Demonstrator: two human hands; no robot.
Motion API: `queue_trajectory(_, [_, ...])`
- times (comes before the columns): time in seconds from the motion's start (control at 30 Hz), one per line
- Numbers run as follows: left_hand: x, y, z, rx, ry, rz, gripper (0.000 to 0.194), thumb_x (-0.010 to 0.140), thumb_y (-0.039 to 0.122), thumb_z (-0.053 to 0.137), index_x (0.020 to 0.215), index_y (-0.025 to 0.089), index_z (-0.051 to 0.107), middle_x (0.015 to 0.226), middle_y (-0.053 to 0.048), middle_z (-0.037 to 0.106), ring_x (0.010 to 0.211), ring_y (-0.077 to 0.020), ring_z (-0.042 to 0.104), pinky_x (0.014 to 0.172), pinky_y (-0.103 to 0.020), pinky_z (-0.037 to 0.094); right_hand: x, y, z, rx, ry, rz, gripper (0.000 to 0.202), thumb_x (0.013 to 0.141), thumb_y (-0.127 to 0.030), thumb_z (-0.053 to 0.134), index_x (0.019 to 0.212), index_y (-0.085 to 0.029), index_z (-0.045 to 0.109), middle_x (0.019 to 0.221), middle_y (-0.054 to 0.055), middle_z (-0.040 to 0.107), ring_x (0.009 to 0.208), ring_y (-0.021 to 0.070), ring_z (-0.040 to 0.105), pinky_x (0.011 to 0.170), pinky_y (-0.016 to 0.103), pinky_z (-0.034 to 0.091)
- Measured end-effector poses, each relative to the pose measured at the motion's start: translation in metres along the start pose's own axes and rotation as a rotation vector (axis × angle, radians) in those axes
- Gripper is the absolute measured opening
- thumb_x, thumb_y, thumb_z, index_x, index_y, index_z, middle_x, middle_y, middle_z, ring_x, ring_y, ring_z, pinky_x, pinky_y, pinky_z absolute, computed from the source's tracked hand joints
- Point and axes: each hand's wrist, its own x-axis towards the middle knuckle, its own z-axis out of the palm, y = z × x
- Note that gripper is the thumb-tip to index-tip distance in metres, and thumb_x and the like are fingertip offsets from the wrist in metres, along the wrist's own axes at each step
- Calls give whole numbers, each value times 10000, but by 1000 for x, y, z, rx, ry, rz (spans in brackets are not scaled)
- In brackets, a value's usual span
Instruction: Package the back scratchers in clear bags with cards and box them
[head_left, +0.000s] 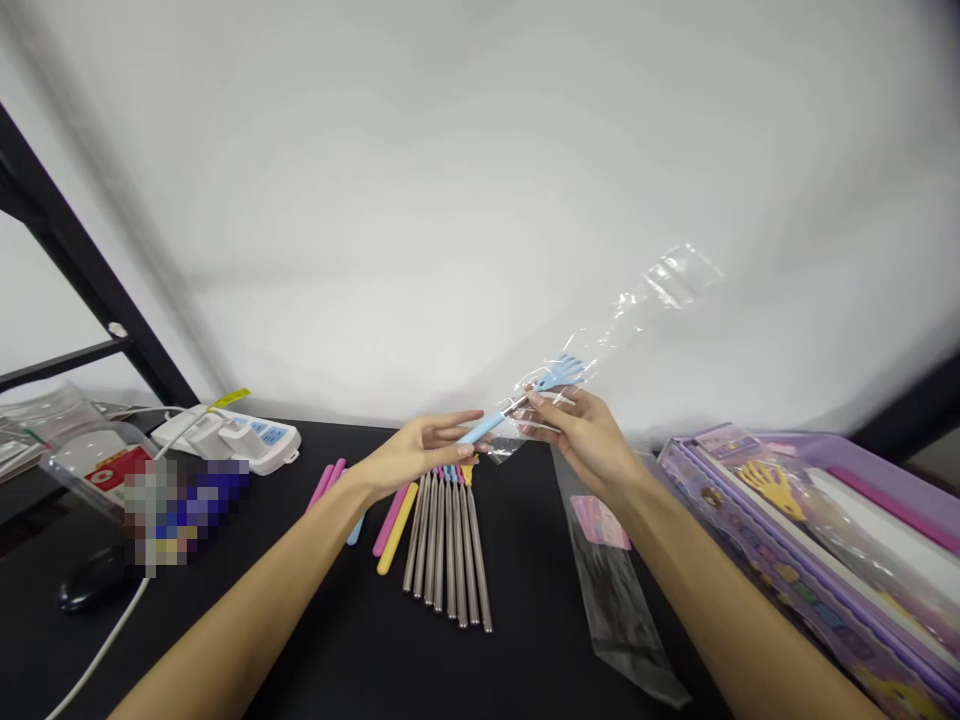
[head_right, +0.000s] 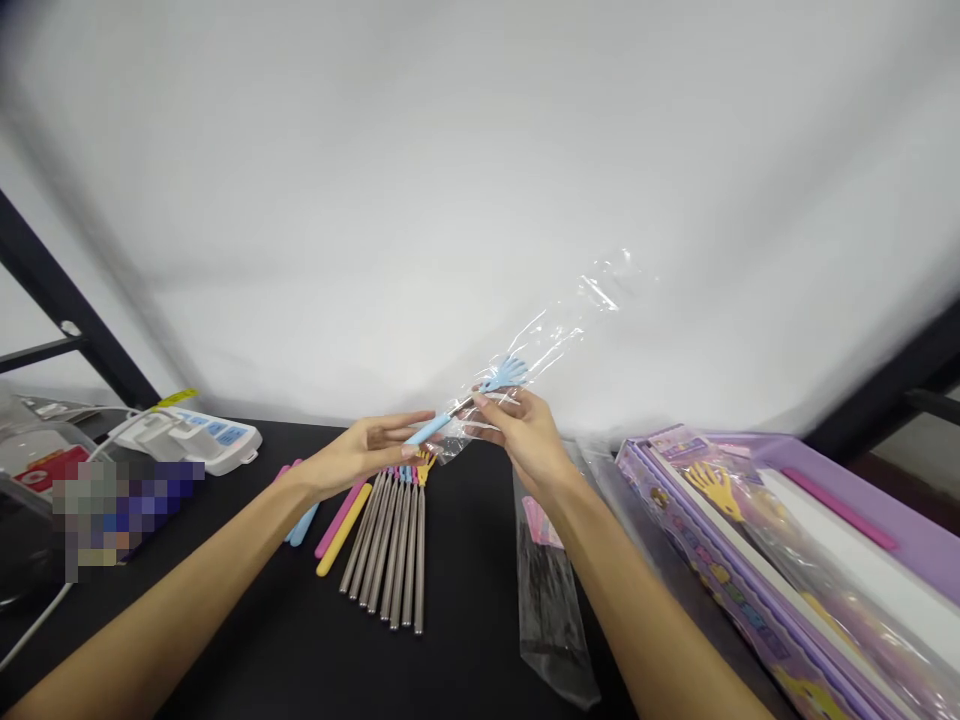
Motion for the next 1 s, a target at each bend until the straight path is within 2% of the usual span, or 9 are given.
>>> queue_trajectory(0.13, [3, -4, 9, -58, 132, -36, 617, 771, 350, 772, 1325, 170, 569, 981, -110, 761, 918, -219, 716, 888, -370, 538, -4, 5, 8, -17, -84, 33, 282, 714, -353, 810, 906, -188, 686, 890, 33, 719, 850, 190, 691, 749, 333, 577])
queue_trajectory(0.27, [6, -6, 15, 131, 319, -12, 363, 767, 474, 739, 799, 112, 722, 636, -50, 712, 535, -140, 649, 567, -263, 537, -9, 10, 16, -49, -184, 72, 313, 702, -348, 815, 926, -185, 668, 868, 33, 716, 833, 199, 684, 760, 366, 577])
queue_trajectory(0.33, [5, -4, 14, 119, 277, 20, 331, 787, 446, 728, 838, 119, 731, 759, -67, 744, 665, -157, 691, 665, -275, 558, -9, 10, 16, -50, -184, 77, 322, 705, -359, 810, 936, -184, 669, 881, 38, 719, 844, 200, 682, 780, 370, 568])
queue_trajectory(0.4, [3, 0, 11, 37, 161, 17, 365, 791, 368, 741, 1077, 143, 712, 1004, -96, 751, 925, -197, 705, 865, -329, 544, -8, 7, 14, -50, -141, 72, 328, 696, -375, 811, 925, -182, 677, 877, 39, 720, 834, 195, 680, 778, 360, 560])
queue_trajectory(0.47, [1, 2, 9, -13, 89, -14, 469, 778, 318, 757, 1207, 154, 660, 1096, -113, 732, 1021, -214, 685, 950, -368, 512, -7, 5, 10, -56, -105, 72, 330, 677, -380, 822, 902, -180, 686, 876, 39, 718, 825, 190, 675, 758, 347, 557])
queue_trajectory(0.63, [2, 2, 16, 95, 209, -13, 307, 746, 382, 774, 892, 117, 722, 735, -79, 744, 633, -171, 687, 665, -317, 567, -9, 3, 11, -64, -190, 108, 303, 749, -439, 757, 875, -174, 684, 885, 59, 724, 848, 204, 676, 732, 346, 564])
queue_trajectory(0.7, [3, 1, 20, 160, 228, 27, 282, 757, 394, 761, 822, 124, 714, 726, -72, 734, 633, -164, 673, 643, -297, 553, -10, 3, 13, -67, -200, 107, 301, 779, -450, 729, 880, -171, 676, 879, 65, 727, 848, 204, 680, 737, 343, 563])
queue_trajectory(0.83, [3, 3, 25, 206, 118, 66, 286, 832, 403, 679, 878, 127, 739, 850, -86, 740, 767, -177, 680, 741, -300, 542, -10, 5, 15, -75, -172, 85, 298, 775, -429, 740, 884, -163, 666, 845, 58, 722, 825, 196, 679, 763, 350, 559])
queue_trajectory(1.0, [1, 3, 28, 259, 143, 10, 401, 863, 482, 609, 733, 112, 691, 691, -78, 690, 642, -174, 662, 655, -302, 546, -8, 6, 14, -124, -163, 86, 326, 751, -456, 751, 839, -158, 653, 764, 37, 698, 702, 170, 651, 682, 333, 555])
